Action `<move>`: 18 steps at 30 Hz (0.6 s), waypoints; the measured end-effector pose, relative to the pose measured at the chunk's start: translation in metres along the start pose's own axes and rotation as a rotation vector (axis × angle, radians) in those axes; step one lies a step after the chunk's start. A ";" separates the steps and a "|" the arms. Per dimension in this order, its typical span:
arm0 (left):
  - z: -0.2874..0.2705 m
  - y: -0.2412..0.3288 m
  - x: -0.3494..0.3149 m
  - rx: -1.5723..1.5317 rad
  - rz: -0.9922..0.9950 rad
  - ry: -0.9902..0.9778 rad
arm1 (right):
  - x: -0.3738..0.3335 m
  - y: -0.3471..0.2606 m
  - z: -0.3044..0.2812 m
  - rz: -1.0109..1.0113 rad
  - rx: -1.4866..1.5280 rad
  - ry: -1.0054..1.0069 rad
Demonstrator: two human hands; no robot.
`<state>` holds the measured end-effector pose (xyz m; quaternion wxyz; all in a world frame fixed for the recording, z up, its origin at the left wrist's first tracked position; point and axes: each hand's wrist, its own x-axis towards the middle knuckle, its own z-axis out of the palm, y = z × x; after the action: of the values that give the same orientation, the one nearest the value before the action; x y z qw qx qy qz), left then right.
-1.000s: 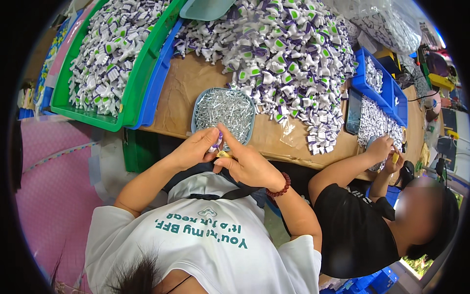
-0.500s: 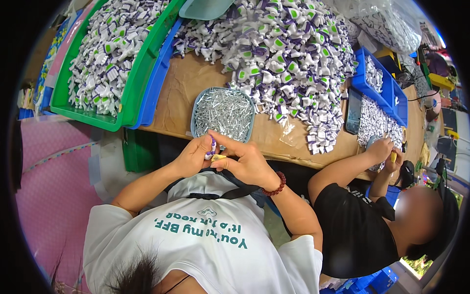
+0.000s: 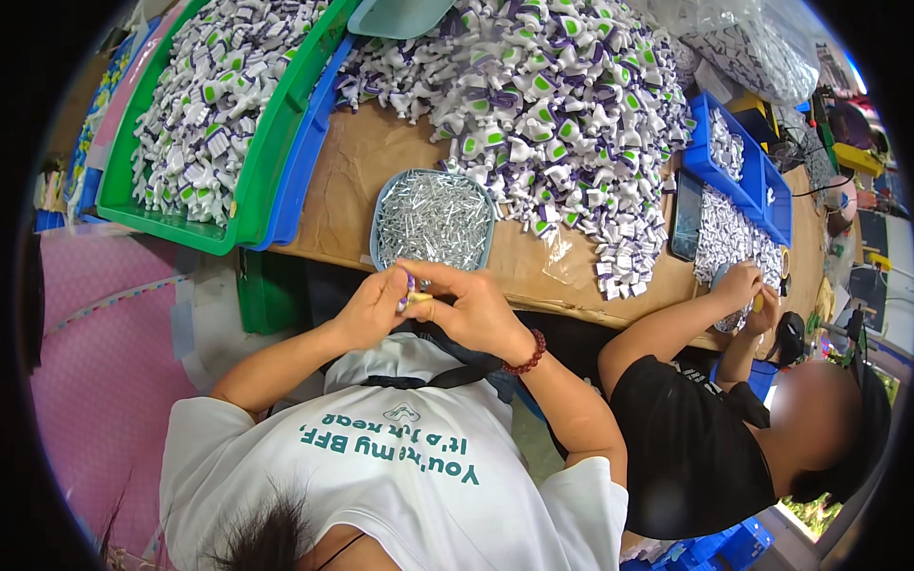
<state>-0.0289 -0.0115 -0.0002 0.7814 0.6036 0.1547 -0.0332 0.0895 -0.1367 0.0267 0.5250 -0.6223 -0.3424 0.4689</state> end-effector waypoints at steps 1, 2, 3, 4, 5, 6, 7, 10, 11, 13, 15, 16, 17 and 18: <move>-0.003 -0.001 0.003 -0.080 -0.072 -0.015 | 0.002 -0.003 -0.001 0.055 -0.015 -0.001; -0.008 0.002 0.009 -0.157 -0.141 -0.034 | 0.007 -0.009 -0.003 0.107 -0.030 0.002; -0.011 0.007 0.014 -0.234 -0.210 -0.052 | 0.010 -0.008 -0.004 0.082 -0.050 0.014; -0.012 0.014 0.014 -0.271 -0.189 -0.004 | 0.014 -0.007 -0.005 0.055 -0.070 0.027; -0.024 0.013 0.019 -0.410 -0.169 0.041 | 0.015 -0.011 -0.007 0.047 -0.036 0.039; -0.038 0.026 0.024 -0.742 -0.090 0.119 | 0.015 -0.018 -0.011 0.040 -0.002 0.053; -0.051 0.055 0.029 -0.911 0.035 0.351 | 0.015 -0.020 -0.015 0.032 0.035 0.069; -0.107 0.129 0.023 -0.778 0.691 0.001 | 0.012 0.001 -0.033 0.020 -0.219 0.182; -0.109 0.130 0.030 -0.636 0.652 0.143 | 0.012 0.005 -0.037 0.029 -0.331 0.190; -0.103 0.128 0.048 -0.344 0.566 0.416 | 0.013 0.010 -0.036 0.028 -0.480 0.227; -0.085 0.106 0.076 0.221 0.439 0.534 | 0.014 0.018 -0.037 -0.031 -0.673 0.286; -0.077 0.092 0.089 0.447 0.400 0.524 | 0.014 0.022 -0.038 -0.092 -0.762 0.308; -0.065 0.084 0.101 0.499 0.388 0.460 | 0.015 0.026 -0.038 -0.151 -0.850 0.328; -0.063 0.063 0.117 0.763 0.561 0.479 | 0.017 0.026 -0.036 -0.220 -0.936 0.337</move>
<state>0.0849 0.0813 0.0118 0.4279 0.8539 0.1382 0.2619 0.1274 -0.1387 -0.0026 0.2842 -0.8180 -0.4900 0.1004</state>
